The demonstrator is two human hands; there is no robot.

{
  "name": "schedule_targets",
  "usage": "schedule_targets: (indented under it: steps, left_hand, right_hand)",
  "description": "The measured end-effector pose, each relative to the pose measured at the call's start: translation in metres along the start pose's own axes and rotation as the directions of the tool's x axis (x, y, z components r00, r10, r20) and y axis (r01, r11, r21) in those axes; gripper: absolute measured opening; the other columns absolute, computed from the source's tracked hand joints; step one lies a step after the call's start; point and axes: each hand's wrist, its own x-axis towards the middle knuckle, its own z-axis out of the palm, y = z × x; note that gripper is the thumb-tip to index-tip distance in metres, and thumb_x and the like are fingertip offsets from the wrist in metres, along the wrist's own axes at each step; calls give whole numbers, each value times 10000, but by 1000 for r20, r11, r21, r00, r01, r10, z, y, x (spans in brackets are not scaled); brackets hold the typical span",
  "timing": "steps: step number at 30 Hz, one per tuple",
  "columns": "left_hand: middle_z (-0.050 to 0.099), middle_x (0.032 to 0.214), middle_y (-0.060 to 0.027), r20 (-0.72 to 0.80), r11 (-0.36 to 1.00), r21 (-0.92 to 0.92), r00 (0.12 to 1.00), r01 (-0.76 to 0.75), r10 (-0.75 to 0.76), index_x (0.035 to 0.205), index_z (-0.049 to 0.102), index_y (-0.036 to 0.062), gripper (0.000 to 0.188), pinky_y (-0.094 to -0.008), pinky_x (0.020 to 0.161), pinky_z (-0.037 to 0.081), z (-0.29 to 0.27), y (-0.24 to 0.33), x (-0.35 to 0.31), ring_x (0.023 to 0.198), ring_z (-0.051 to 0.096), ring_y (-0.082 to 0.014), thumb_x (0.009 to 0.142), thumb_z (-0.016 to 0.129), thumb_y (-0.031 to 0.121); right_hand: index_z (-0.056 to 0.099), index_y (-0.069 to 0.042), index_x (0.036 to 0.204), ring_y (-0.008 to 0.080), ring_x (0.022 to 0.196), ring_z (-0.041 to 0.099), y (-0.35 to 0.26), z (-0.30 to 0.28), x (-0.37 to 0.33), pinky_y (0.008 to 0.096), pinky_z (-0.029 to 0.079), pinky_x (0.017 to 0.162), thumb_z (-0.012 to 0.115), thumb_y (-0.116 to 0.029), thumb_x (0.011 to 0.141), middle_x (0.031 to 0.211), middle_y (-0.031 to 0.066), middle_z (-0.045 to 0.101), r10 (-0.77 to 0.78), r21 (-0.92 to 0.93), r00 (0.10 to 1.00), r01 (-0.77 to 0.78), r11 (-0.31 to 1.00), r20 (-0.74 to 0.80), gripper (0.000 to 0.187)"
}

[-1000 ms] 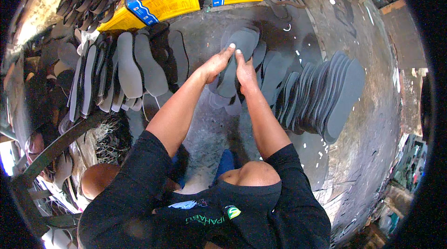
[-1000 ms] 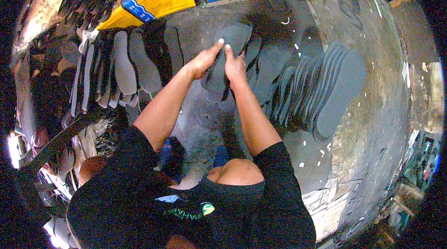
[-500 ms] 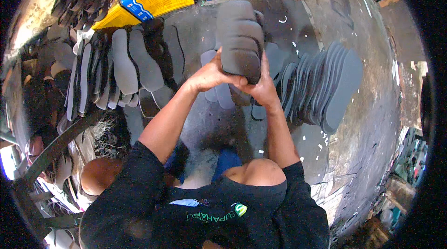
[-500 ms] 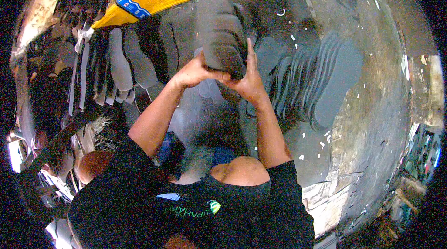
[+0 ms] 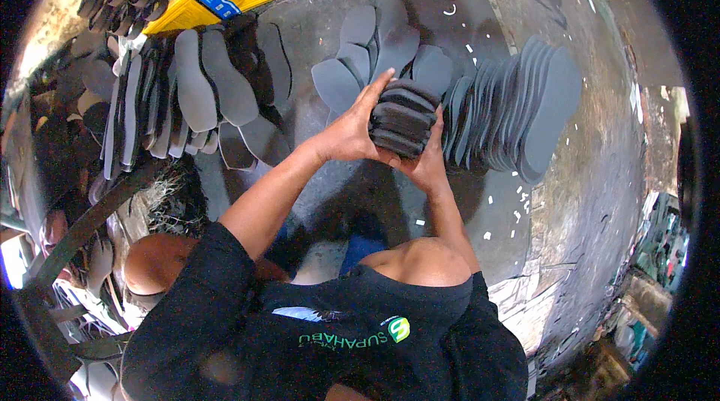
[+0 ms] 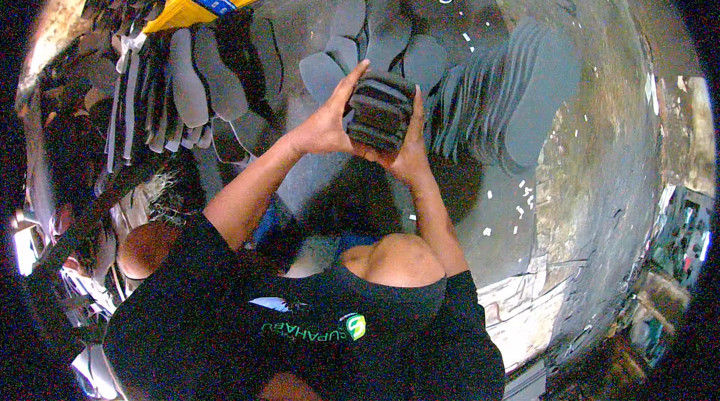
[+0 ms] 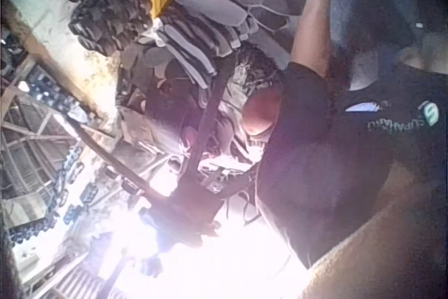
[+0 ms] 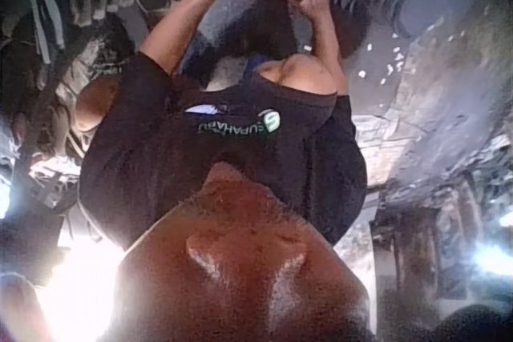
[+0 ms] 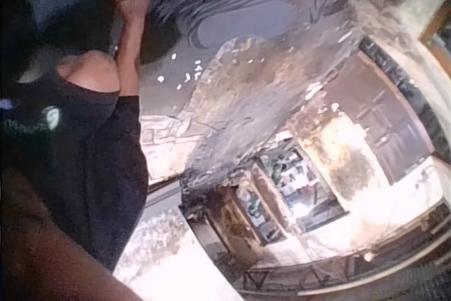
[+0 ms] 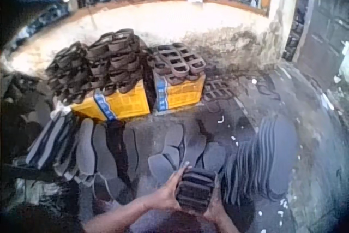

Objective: The person repeatedly picks up pairs of gray flip-flops from a pile, aligns them, and stacks them into neat columns on the floor. The person handles the sandals by hand, organizing them into multiple stacks.

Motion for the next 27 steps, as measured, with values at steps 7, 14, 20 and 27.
schedule_targets:
  steps: [7,14,20,27]
  left_hand:
    - [157,1678,-262,80,977,-200,995,73,-58,1646,-17,50,1566,-469,1268,247,20,-9,-20,1547,233,-421,527,1041,329]
    - [139,1687,-265,183,961,-235,978,146,-104,1644,-130,102,1622,-469,1275,229,46,-40,-26,1567,189,-408,547,1032,383]
    - [189,1684,-248,85,971,-93,973,220,-213,1669,-22,124,1487,-492,1262,246,32,-29,-20,1558,219,-411,624,983,455]
    - [453,1507,-214,62,614,-615,807,494,-587,1647,145,112,992,-450,1147,384,2,-35,-11,1391,454,-285,949,753,468]
  right_hand:
    - [417,-159,1522,329,1216,658,-33,14,-15,484,560,1008,375,-818,939,1436,109,595,339,528,936,-338,779,98,881]
    - [567,-100,1396,306,1222,642,48,3,-30,453,511,1070,813,-400,868,1377,82,641,232,225,969,-247,943,92,655]
    - [602,-62,1348,251,1217,629,29,-6,-20,412,475,1094,921,-260,778,1337,93,664,165,109,986,-164,980,1,683]
    - [593,3,1342,236,1171,648,-14,-1,27,395,478,1066,704,-250,986,1294,95,682,409,608,910,-362,707,68,450]
